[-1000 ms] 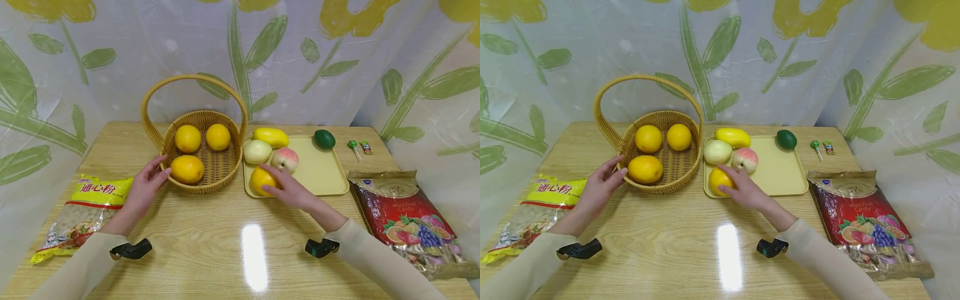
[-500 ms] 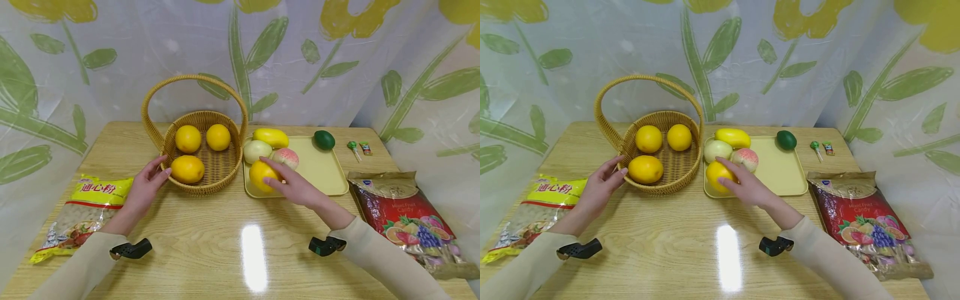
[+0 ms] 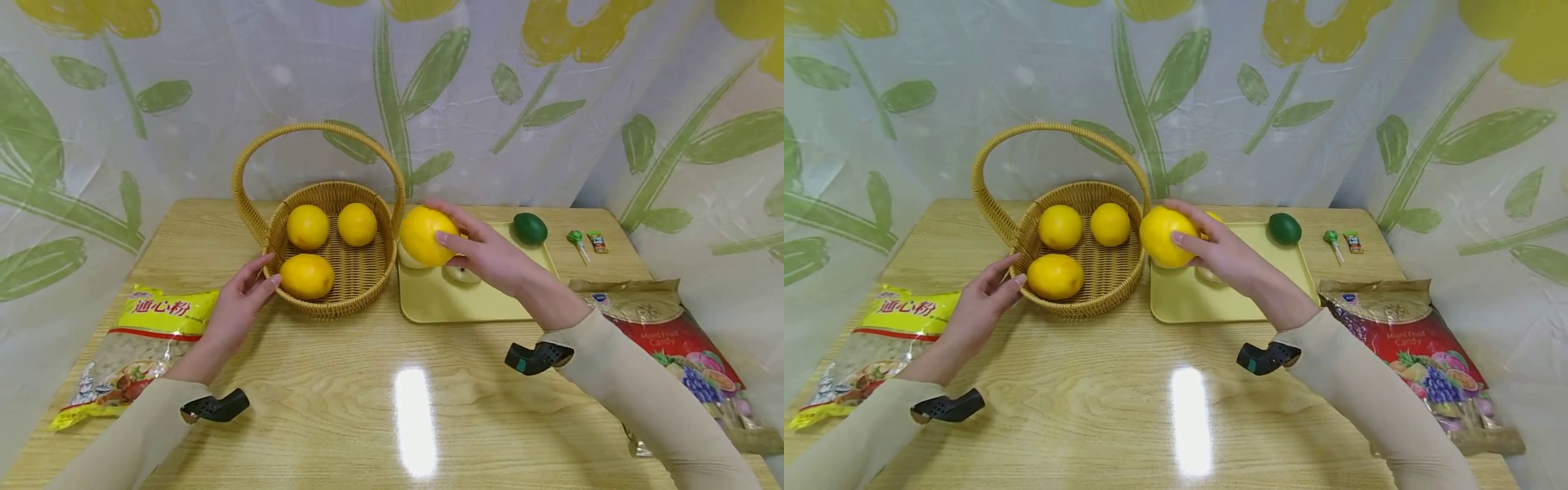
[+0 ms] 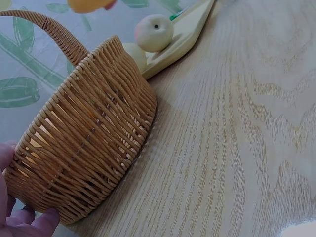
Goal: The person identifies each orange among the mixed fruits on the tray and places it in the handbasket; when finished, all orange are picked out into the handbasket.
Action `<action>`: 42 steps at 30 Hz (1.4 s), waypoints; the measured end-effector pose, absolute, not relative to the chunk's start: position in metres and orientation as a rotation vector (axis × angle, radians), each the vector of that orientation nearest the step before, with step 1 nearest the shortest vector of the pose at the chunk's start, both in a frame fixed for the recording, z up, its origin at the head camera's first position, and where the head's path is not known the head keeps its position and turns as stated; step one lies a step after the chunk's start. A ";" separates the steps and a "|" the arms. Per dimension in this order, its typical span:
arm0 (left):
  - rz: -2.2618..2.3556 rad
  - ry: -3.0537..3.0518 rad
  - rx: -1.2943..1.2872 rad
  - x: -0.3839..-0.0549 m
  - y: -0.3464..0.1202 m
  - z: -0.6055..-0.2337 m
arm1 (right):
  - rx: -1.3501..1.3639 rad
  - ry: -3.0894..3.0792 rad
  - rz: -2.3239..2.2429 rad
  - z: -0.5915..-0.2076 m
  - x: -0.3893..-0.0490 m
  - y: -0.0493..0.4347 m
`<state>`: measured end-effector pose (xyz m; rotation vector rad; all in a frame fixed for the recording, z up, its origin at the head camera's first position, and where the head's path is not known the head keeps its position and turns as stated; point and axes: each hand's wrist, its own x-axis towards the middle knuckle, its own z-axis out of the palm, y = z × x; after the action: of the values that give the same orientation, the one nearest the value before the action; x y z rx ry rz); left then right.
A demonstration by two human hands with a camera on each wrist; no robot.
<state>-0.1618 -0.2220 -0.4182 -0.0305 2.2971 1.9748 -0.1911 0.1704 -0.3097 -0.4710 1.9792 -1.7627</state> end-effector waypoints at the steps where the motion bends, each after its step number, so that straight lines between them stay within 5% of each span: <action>1: 1.971 2.301 -0.030 -0.162 -0.222 -0.418 | -0.454 1.929 -1.822 -0.307 -0.194 0.167; 8: 1.943 2.321 -0.023 -0.162 -0.223 -0.418 | -0.476 1.829 -2.005 -0.299 -0.209 0.140; 23: 1.928 2.340 -0.018 -0.163 -0.224 -0.418 | -0.948 2.319 -1.075 -0.294 -0.256 0.083; 42: 1.921 2.328 -0.026 -0.163 -0.225 -0.419 | -0.832 2.277 -0.518 -0.323 -0.275 0.040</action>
<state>-0.1630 -0.2254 -0.4189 -0.0264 2.3281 1.9213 -0.2747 0.0403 -0.3226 -0.8316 2.2774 -0.5184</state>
